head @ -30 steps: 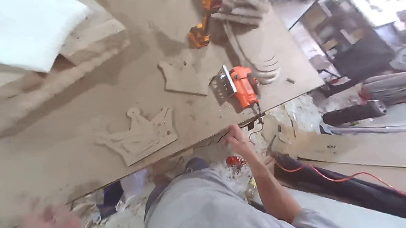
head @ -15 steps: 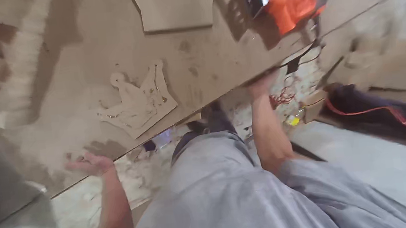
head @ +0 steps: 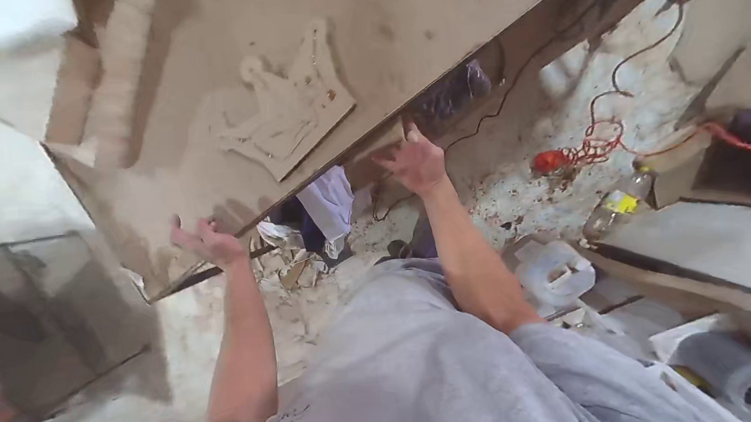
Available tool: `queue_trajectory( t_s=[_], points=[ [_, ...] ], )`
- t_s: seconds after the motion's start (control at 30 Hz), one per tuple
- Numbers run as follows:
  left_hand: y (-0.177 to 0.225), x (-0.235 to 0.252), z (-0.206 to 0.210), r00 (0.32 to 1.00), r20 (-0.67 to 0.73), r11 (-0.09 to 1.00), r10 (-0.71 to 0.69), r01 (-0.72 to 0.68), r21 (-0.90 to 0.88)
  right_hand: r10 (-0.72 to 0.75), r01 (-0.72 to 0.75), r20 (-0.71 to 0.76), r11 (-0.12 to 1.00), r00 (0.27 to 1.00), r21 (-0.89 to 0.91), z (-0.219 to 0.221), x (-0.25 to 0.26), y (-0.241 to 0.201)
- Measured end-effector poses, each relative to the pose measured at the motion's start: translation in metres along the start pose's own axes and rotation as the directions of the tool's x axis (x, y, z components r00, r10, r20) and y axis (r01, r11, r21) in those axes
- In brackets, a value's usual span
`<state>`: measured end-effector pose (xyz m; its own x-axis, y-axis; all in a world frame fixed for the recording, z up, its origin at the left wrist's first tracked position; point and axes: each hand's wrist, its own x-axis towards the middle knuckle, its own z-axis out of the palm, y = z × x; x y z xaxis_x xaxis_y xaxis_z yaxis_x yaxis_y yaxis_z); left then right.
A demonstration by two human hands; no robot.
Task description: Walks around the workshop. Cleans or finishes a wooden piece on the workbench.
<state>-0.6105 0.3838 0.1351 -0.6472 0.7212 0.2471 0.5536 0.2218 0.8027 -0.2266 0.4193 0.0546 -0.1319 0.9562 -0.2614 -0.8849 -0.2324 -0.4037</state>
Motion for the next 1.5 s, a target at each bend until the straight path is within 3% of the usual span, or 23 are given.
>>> queue_trajectory(
  t_s=[0.03,0.13,0.23,0.37,0.43,0.5,0.57,0.67,0.7,0.8,0.9,0.93,1.0,1.07,1.17,1.23,1.33,1.43,1.5],
  points=[
    [-0.002,-0.012,-0.008,1.0,0.018,0.998,0.001,0.0,-0.056,-0.031,0.03,-0.013,0.995,0.999,-0.098,0.002,0.001,0.005],
    [-0.009,-0.059,-0.047,0.992,0.095,0.996,0.085,-0.081,-0.041,-0.183,0.09,-0.24,0.932,0.953,-0.35,0.01,0.02,0.014],
    [-0.032,-0.103,-0.084,0.979,0.126,0.987,0.161,-0.162,0.002,-0.275,0.11,-0.33,0.891,0.903,-0.441,0.005,0.042,0.019],
    [-0.043,-0.14,-0.133,0.986,0.163,1.0,0.025,-0.026,0.003,-0.31,0.035,-0.45,0.852,0.837,-0.522,0.003,0.045,0.032],
    [-0.04,-0.145,-0.147,0.986,0.169,1.0,0.004,-0.003,-0.006,-0.278,-0.125,-0.614,0.839,0.739,-0.529,-0.008,0.035,0.043],
    [-0.038,-0.146,-0.158,0.986,0.161,0.999,0.044,-0.041,-0.027,-0.172,-0.31,-0.732,0.824,0.659,-0.473,-0.044,-0.018,0.049],
    [-0.034,-0.137,-0.159,0.983,0.148,0.994,0.108,-0.103,-0.042,-0.095,-0.45,-0.748,0.746,0.657,-0.491,-0.1,-0.091,0.041],
    [-0.025,-0.138,-0.15,0.975,0.205,0.996,0.09,-0.09,-0.006,-0.147,-0.49,-0.871,0.777,0.469,-0.395,-0.171,-0.198,0.021],
    [-0.018,-0.133,-0.14,0.964,0.259,0.997,0.066,-0.072,0.015,-0.164,-0.495,-0.869,0.766,0.467,-0.411,-0.168,-0.222,0.007],
    [0.009,-0.1,-0.078,0.91,0.381,0.984,0.161,-0.179,0.013,-0.201,-0.37,-0.747,0.769,0.634,-0.521,-0.112,-0.239,-0.04],
    [0.04,-0.055,-0.01,0.87,0.456,0.974,0.189,-0.226,0.027,-0.216,-0.124,-0.526,0.834,0.823,-0.537,-0.04,-0.195,-0.074],
    [0.045,-0.046,0.008,0.857,0.483,0.974,0.177,-0.224,0.041,-0.221,-0.078,-0.466,0.837,0.857,-0.541,-0.016,-0.176,-0.083],
    [0.048,-0.036,0.041,0.85,0.501,0.975,0.163,-0.217,0.051,-0.244,-0.071,-0.46,0.821,0.854,-0.567,0.03,-0.133,-0.102],
    [0.049,-0.026,0.058,0.875,0.455,0.971,0.167,-0.227,0.08,-0.215,-0.068,-0.443,0.839,0.87,-0.54,0.068,-0.079,-0.12],
    [0.043,-0.029,0.056,0.875,0.445,0.941,0.192,-0.293,0.17,-0.185,0.047,-0.188,0.822,0.965,-0.568,0.099,-0.022,-0.137],
    [0.045,-0.036,0.061,0.871,0.446,0.914,0.206,-0.334,0.23,-0.203,0.1,-0.045,0.65,0.978,-0.753,0.127,0.015,-0.151],
    [0.058,-0.045,0.072,0.906,0.397,0.921,0.148,-0.273,0.277,-0.211,0.204,0.174,0.129,0.962,-0.971,0.159,0.077,-0.157],
    [0.062,-0.055,0.085,0.945,0.289,0.93,0.154,-0.237,0.279,0.029,0.378,0.407,-0.438,0.913,-0.816,0.184,0.131,-0.148],
    [0.059,-0.06,0.089,0.951,0.252,0.923,0.176,-0.249,0.294,0.213,0.441,0.41,-0.654,0.887,-0.615,0.199,0.154,-0.13]
  ],
)
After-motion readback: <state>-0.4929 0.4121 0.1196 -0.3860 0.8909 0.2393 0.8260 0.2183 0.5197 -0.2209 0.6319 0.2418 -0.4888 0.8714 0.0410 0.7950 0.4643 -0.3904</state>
